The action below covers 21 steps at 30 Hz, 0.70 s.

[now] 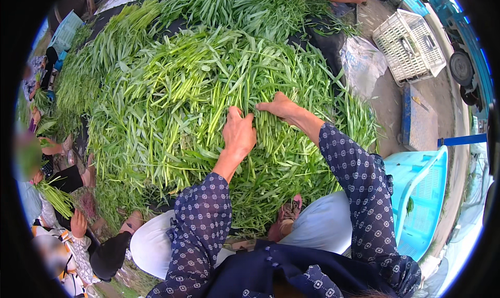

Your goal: The person gathers green leafy vegetables from a large pile, aligns them into bundles, and secures them with rubber bands. The person then places the finished bundles into a blue plastic basket. Other people are also sorting vegetables nearby.

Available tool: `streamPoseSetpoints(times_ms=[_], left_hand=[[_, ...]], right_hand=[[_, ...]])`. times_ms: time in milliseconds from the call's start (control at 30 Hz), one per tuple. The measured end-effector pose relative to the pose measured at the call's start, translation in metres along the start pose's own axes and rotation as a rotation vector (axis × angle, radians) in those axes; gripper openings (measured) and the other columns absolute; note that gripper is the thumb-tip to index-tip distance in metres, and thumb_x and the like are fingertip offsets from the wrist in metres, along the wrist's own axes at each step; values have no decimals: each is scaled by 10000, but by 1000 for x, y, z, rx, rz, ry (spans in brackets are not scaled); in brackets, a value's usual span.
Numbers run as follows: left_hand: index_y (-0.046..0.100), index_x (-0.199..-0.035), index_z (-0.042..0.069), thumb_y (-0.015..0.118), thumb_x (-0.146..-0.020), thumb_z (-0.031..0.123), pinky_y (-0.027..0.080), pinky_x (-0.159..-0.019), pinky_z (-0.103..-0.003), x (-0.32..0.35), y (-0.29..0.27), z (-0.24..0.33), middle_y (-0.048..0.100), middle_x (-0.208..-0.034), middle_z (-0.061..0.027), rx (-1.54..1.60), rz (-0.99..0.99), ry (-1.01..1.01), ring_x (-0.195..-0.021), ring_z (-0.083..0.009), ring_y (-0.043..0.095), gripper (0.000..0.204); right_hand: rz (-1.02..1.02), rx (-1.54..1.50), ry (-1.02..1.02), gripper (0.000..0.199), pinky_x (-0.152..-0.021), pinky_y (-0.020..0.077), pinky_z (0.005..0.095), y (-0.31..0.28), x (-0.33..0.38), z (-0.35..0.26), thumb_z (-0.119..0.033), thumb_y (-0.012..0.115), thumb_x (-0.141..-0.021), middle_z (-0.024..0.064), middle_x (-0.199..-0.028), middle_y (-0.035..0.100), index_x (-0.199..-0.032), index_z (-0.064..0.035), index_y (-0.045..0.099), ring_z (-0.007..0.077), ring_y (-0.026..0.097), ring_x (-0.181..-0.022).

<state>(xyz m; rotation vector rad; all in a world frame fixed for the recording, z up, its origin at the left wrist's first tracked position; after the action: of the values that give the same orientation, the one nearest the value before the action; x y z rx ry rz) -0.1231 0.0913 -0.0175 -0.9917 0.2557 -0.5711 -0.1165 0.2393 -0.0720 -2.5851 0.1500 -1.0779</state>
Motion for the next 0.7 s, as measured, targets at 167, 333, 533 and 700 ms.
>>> streamPoseSetpoints(times_ms=[167,333,533,700], left_hand=[[654,-1133,85,795,-717,266,502,-775,-414,6,-3,0,455,-1124,-185,-4,34,25,-1003,-345,542,475],[664,-1054,41,815,-697,352,509,-720,-396,10,-4,-1,449,-1092,-164,-49,106,94,-989,-329,518,496],[635,-1125,40,769,-750,283,500,-753,-412,4,1,4,466,-1113,-177,-48,47,98,-1018,-330,501,466],[568,-1239,33,618,-816,117,322,-1044,-536,-9,-2,58,416,-1352,-184,-133,121,322,-1241,-393,386,434]], right_hand=[[72,92,15,866,-866,480,406,9,-3,7,-319,790,-742,298,-1209,530,-1290,163,323,316,571,-1043],[4,195,188,775,-866,448,513,-60,26,-21,-317,723,-777,258,-1332,475,-1338,103,390,366,520,-1148],[-47,150,197,641,-382,310,283,-117,33,-13,-402,668,-750,139,-1156,562,-1221,1,504,112,489,-516],[19,-127,147,337,-317,212,256,-100,32,6,-340,670,-763,-9,-689,578,-941,-58,623,66,445,-455]])
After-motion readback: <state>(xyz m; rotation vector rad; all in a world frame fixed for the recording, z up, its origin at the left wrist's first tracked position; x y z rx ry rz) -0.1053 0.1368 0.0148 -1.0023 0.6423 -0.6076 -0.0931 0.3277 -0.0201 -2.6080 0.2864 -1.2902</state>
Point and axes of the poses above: each hand's wrist, its own x-axis away from the middle knuckle, its own y-axis out of the palm, z = x × y, the point moved 10 cm from there along -x, towards the middle knuckle
